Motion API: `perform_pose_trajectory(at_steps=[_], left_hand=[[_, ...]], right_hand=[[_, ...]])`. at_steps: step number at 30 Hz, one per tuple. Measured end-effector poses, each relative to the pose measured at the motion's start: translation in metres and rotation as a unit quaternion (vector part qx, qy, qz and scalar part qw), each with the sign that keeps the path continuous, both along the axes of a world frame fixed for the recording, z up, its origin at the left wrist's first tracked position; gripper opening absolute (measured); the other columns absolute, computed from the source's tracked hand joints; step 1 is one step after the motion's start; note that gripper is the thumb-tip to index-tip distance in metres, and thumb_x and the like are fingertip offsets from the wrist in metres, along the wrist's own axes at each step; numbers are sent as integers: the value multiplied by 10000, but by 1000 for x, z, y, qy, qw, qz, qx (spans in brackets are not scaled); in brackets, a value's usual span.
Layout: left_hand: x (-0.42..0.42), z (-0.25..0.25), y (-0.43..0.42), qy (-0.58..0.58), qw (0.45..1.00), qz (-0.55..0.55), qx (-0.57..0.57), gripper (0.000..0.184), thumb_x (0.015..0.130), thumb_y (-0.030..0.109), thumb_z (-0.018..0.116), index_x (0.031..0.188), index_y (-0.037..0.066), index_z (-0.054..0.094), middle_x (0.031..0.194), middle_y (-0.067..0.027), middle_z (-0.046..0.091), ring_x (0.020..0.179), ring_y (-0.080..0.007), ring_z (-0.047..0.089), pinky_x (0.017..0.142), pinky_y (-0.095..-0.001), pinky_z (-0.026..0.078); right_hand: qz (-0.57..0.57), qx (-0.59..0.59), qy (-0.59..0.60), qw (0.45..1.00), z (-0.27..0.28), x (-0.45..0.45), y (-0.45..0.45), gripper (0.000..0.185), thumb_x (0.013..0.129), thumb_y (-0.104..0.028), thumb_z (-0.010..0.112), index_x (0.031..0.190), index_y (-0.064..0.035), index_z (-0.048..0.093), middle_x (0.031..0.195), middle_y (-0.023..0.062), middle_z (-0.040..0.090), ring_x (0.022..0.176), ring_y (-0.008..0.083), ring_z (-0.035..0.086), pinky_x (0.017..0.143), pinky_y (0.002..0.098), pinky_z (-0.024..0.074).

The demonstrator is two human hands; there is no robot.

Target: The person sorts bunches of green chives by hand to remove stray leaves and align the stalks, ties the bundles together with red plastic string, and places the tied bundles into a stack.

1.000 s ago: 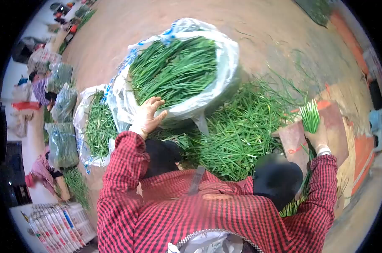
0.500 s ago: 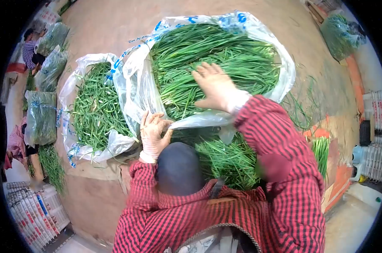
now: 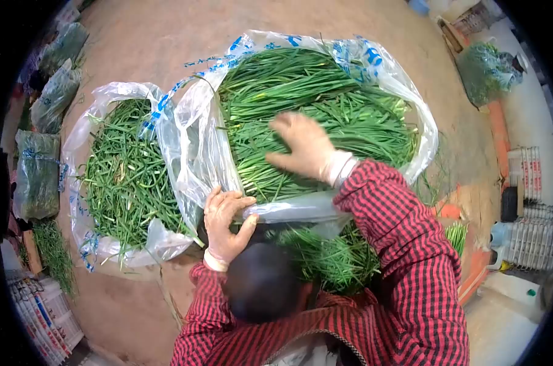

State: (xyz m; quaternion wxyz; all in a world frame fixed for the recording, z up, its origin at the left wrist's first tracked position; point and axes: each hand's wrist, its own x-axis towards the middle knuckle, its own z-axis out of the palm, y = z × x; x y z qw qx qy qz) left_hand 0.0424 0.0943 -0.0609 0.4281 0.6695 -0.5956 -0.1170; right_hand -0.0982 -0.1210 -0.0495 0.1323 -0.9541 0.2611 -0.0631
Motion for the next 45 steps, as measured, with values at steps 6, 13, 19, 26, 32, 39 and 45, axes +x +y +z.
perform_pose_trajectory(at_steps=[6, 13, 19, 26, 32, 39, 45], left_hand=[[10, -13, -24, 27, 999, 2, -32, 39, 780, 144, 717, 790, 109, 701, 719, -22, 620, 740, -226, 590, 921, -428, 439], [22, -30, -26, 17, 1000, 2, 15, 102, 697, 116, 770, 713, 104, 670, 634, -46, 549, 674, -257, 568, 753, -394, 459], [25, -29, -35, 2, 1000, -13, 22, 88, 680, 127, 767, 707, 103, 687, 651, -50, 558, 672, -248, 570, 714, -389, 455], [19, -28, -40, -23, 997, 33, 60, 153, 742, 132, 735, 893, 109, 730, 644, -55, 562, 616, -249, 557, 652, -365, 450], [24, -5, -47, 225, 956, 141, 122, 385, 863, 84, 634, 1247, 61, 614, 837, -75, 687, 694, -131, 632, 646, -281, 497], [68, 13, -118, 177, 982, 28, -59, 329, 876, 140, 624, 1197, 75, 649, 1226, -116, 615, 1097, -253, 580, 937, -391, 464], [70, -13, -121, 323, 945, 42, 27, 295, 922, 135, 611, 1199, 38, 640, 1187, -87, 631, 1062, -156, 580, 960, -295, 434]], right_hand=[[-26, -161, 80, 983, -13, 77, -101, 916, 748, -492, 713, 1390, 58, 363, 1417, 239, 423, 1350, 374, 374, 1152, 415, 265], [-155, 97, 321, 929, 2, 129, -164, 1000, 727, -723, 597, 1368, 31, 459, 1395, 229, 488, 1327, 347, 438, 1091, 396, 352], [-79, 110, 338, 931, -4, 133, -180, 1040, 709, -781, 587, 1260, 99, 535, 1251, 265, 581, 1177, 347, 565, 1016, 393, 421], [-51, 50, 279, 958, -5, 125, -164, 983, 713, -791, 574, 1167, 81, 595, 1083, 248, 656, 1011, 345, 645, 898, 407, 493], [-30, -21, 184, 982, 25, 60, -96, 850, 690, -777, 605, 1012, 8, 648, 732, 207, 667, 735, 365, 669, 681, 441, 530], [31, -55, 79, 995, 28, 13, -22, 793, 635, -497, 794, 1235, -50, 532, 1039, 121, 617, 1009, 306, 579, 888, 420, 449], [72, -74, 105, 989, 35, 18, -21, 871, 658, -419, 792, 1331, 14, 449, 1098, 143, 588, 1038, 301, 560, 916, 408, 437]])
